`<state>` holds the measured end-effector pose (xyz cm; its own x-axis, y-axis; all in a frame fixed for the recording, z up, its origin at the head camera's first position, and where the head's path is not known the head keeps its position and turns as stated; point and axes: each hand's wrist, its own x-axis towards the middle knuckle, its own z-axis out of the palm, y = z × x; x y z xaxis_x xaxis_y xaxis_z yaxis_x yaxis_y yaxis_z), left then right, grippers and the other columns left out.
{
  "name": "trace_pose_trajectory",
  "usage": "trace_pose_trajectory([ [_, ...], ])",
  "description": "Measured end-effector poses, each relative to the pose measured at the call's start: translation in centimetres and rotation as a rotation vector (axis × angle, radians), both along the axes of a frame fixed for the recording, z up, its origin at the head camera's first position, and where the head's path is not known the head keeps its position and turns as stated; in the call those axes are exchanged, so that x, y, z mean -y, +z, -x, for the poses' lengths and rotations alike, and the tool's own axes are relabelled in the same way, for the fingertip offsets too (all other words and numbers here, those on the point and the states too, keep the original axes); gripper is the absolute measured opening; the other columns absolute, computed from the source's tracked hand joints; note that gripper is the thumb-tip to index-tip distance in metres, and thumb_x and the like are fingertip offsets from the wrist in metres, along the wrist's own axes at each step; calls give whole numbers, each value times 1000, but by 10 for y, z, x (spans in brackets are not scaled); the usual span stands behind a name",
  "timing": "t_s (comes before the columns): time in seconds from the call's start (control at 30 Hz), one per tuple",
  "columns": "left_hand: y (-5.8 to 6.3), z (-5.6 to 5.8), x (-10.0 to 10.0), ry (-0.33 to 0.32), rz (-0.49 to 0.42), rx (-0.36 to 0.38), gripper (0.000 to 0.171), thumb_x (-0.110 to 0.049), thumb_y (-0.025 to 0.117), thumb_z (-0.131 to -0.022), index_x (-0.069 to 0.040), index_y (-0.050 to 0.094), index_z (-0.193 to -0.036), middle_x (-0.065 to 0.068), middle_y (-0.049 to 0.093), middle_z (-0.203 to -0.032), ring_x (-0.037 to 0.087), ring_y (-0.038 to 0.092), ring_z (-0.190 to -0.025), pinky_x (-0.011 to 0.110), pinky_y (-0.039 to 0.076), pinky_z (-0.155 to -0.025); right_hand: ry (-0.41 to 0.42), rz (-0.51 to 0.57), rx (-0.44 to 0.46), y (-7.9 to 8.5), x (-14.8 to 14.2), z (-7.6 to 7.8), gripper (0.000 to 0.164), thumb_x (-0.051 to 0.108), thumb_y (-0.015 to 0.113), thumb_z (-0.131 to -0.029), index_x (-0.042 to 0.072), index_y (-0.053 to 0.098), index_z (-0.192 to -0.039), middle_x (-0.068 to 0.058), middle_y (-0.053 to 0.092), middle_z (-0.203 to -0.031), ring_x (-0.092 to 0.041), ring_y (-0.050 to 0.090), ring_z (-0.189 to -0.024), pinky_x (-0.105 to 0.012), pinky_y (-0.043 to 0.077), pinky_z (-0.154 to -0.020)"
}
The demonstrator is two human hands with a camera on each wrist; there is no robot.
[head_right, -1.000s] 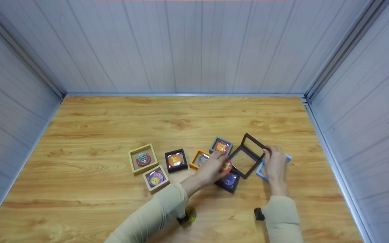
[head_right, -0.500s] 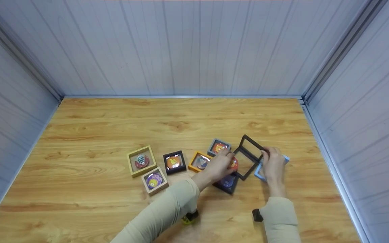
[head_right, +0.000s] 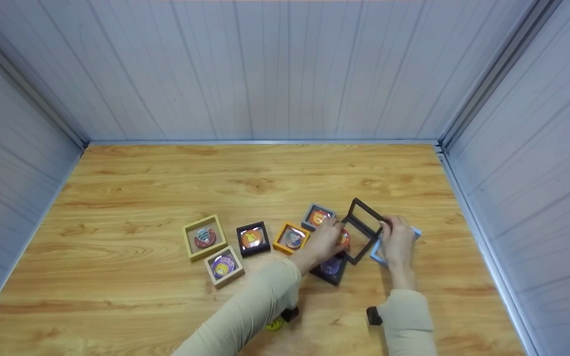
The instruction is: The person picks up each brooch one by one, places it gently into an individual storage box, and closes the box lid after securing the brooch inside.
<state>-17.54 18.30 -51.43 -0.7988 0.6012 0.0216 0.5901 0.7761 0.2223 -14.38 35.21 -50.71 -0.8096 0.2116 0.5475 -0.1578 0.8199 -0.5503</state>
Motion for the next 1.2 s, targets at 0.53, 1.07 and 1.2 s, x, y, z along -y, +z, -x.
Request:
trace_pose_trajectory([
  [0.53,-4,0,-21,58,15,8,29,-29,66,-78,-15,60,-102,-3,52,-106,12,45,-101,19,40,-85,16,16,-1,1,2,-5,9,-7,63,-75,-11,63,-84,-21,61,-77,-30,58,-64,0,30,-58],
  [1.07,-15,-1,-28,72,16,-10,18,-23,67,-76,-17,63,-93,-4,54,-102,10,47,-95,17,41,-81,17,19,-24,0,4,-4,9,-8,64,-74,-11,63,-83,-21,62,-75,-31,58,-62,1,31,-58],
  [1.2,-16,-3,-30,91,32,-35,15,-25,67,-76,-20,63,-89,-5,54,-100,9,47,-94,17,41,-80,16,15,-28,-1,4,-4,9,-7,64,-75,-11,64,-83,-20,62,-75,-29,58,-62,1,31,-57],
])
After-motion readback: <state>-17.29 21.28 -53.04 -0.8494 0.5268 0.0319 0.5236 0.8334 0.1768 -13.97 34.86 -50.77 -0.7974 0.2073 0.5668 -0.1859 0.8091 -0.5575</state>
